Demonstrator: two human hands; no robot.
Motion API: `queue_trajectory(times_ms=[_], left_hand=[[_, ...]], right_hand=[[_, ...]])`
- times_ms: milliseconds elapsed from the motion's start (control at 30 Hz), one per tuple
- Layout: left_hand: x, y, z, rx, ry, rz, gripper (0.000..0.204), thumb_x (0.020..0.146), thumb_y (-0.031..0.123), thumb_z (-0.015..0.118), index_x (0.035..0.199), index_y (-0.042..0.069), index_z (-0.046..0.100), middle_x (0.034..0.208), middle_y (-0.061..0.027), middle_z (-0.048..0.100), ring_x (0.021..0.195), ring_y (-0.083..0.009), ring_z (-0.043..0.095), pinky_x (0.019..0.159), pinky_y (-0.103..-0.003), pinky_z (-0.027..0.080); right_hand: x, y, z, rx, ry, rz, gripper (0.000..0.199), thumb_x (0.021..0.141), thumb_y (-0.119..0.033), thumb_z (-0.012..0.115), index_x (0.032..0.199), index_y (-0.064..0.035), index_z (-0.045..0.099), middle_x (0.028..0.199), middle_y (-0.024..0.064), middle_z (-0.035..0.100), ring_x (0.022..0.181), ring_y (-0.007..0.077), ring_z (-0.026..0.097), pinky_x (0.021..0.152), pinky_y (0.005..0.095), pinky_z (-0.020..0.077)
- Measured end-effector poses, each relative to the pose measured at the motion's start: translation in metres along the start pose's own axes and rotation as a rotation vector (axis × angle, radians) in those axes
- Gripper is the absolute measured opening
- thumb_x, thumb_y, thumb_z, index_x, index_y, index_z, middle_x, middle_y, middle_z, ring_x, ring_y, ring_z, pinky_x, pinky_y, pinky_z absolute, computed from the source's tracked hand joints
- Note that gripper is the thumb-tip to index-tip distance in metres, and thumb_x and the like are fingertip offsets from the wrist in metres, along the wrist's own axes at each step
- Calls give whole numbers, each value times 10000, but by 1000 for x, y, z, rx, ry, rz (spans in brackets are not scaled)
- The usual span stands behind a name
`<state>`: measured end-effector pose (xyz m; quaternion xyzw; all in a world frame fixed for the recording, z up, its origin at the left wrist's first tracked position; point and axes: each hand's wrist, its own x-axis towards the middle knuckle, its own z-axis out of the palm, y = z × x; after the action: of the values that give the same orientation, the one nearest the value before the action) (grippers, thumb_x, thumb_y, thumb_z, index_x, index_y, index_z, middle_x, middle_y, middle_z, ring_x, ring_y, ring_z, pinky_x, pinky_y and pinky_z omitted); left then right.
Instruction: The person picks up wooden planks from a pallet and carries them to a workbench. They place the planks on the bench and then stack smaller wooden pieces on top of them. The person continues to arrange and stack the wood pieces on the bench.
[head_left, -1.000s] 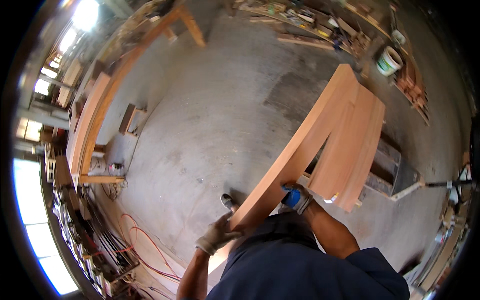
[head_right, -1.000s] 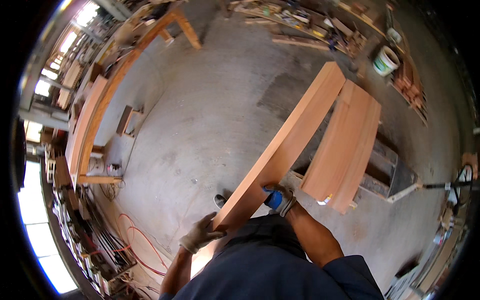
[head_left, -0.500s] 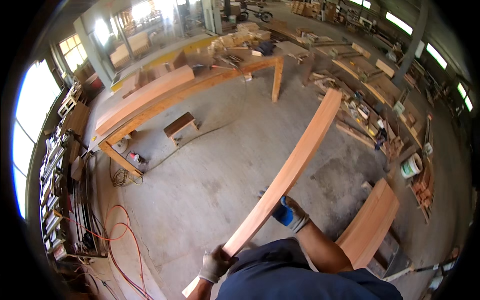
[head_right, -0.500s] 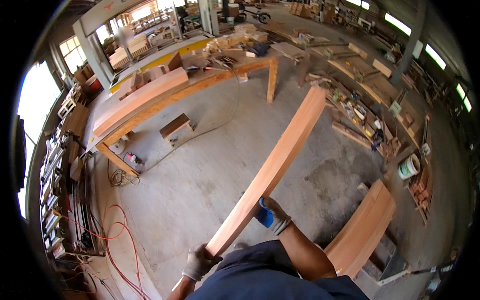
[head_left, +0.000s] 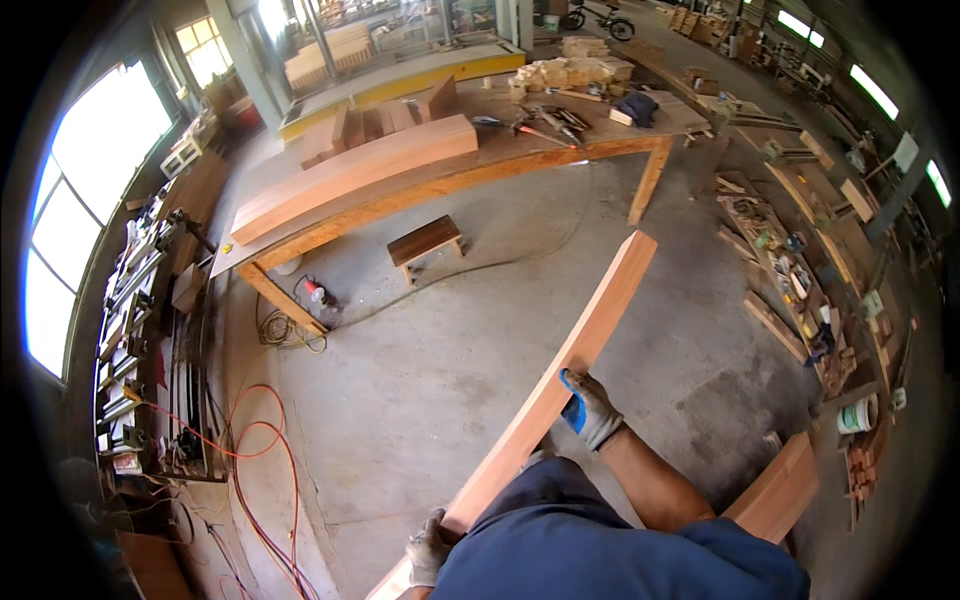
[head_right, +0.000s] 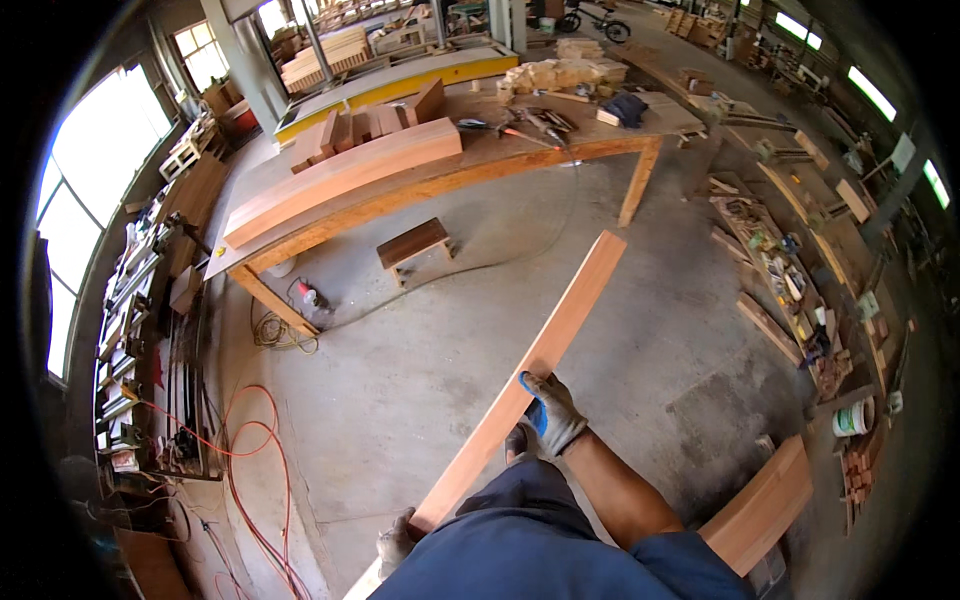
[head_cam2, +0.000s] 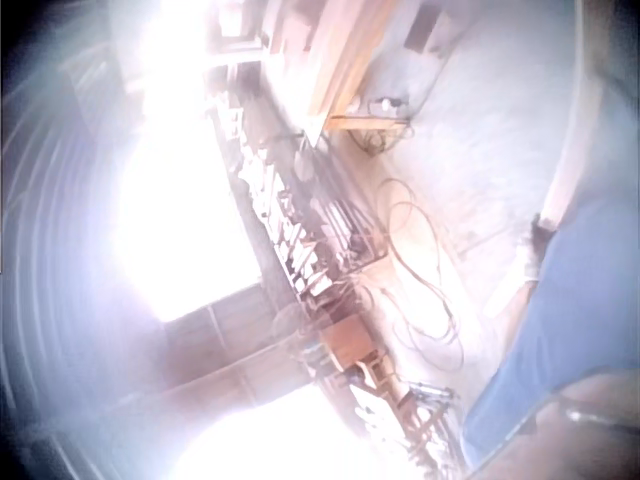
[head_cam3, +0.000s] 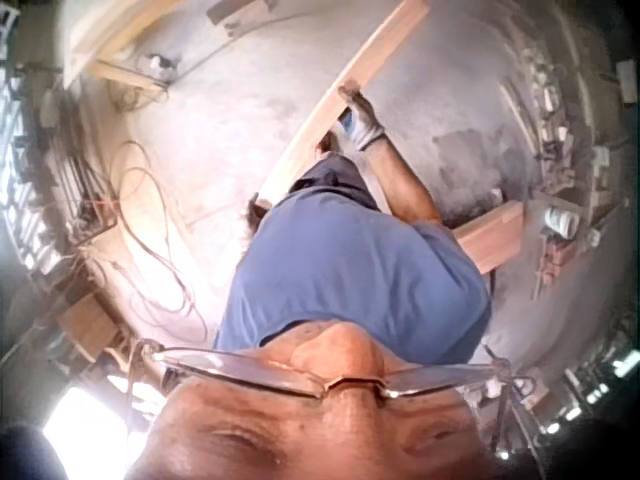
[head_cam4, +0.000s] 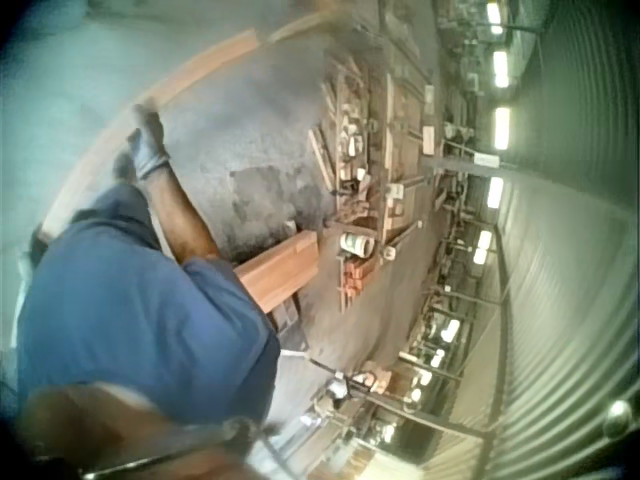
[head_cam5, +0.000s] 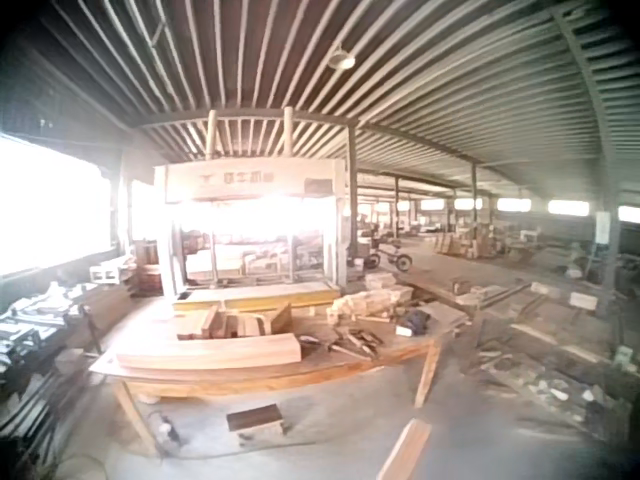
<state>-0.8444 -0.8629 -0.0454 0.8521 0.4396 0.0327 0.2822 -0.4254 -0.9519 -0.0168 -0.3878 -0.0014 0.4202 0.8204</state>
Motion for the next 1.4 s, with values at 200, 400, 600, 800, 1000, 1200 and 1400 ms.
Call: queue_trajectory(times_ms=[200,400,600,800,1000,1200,1400], left_hand=[[72,34,-35,15,277,89,376,882,201,638,1238,84,667,1199,-177,723,1069,-371,702,904,-466,562],[158,27,-61,149,389,87,335,934,138,555,1243,77,668,1219,-169,723,1126,-361,693,953,-462,546],[289,-25,-85,143,479,229,406,848,230,714,1214,56,686,1210,-161,731,1131,-355,697,974,-469,542],[423,-57,-173,65,359,303,364,819,141,690,1177,83,677,1158,-167,735,1076,-368,706,946,-486,558],[539,-78,-235,59,243,332,299,839,105,640,1135,88,679,1116,-168,740,999,-368,715,891,-478,571],[651,-81,-260,83,145,371,273,865,118,634,1131,85,680,1066,-178,746,939,-382,721,838,-485,579],[743,-67,-287,175,63,322,242,888,138,628,1119,95,686,1042,-163,748,893,-386,718,776,-499,577]], right_hand=[[108,-14,39,-20,-137,185,479,880,-286,792,1261,-77,590,1188,35,617,1150,187,583,1035,378,465],[194,-24,90,-20,-286,226,648,853,-303,782,1393,-63,517,1304,73,599,1251,247,557,1093,427,444],[290,-1,135,43,-257,197,622,823,-240,773,1361,-48,526,1271,73,592,1226,249,555,1094,419,440],[362,21,191,37,-138,131,670,802,-305,817,1371,-94,534,1300,47,588,1259,231,533,1119,418,416],[420,33,235,11,-37,135,775,781,-405,862,1406,-114,508,1319,49,573,1274,242,523,1126,429,410],[507,45,245,49,69,188,775,842,-439,816,1453,-105,477,1386,88,568,1311,280,515,1149,453,400],[614,56,263,223,14,230,688,884,-394,798,1417,-84,492,1311,104,580,1265,292,540,1102,479,439]])
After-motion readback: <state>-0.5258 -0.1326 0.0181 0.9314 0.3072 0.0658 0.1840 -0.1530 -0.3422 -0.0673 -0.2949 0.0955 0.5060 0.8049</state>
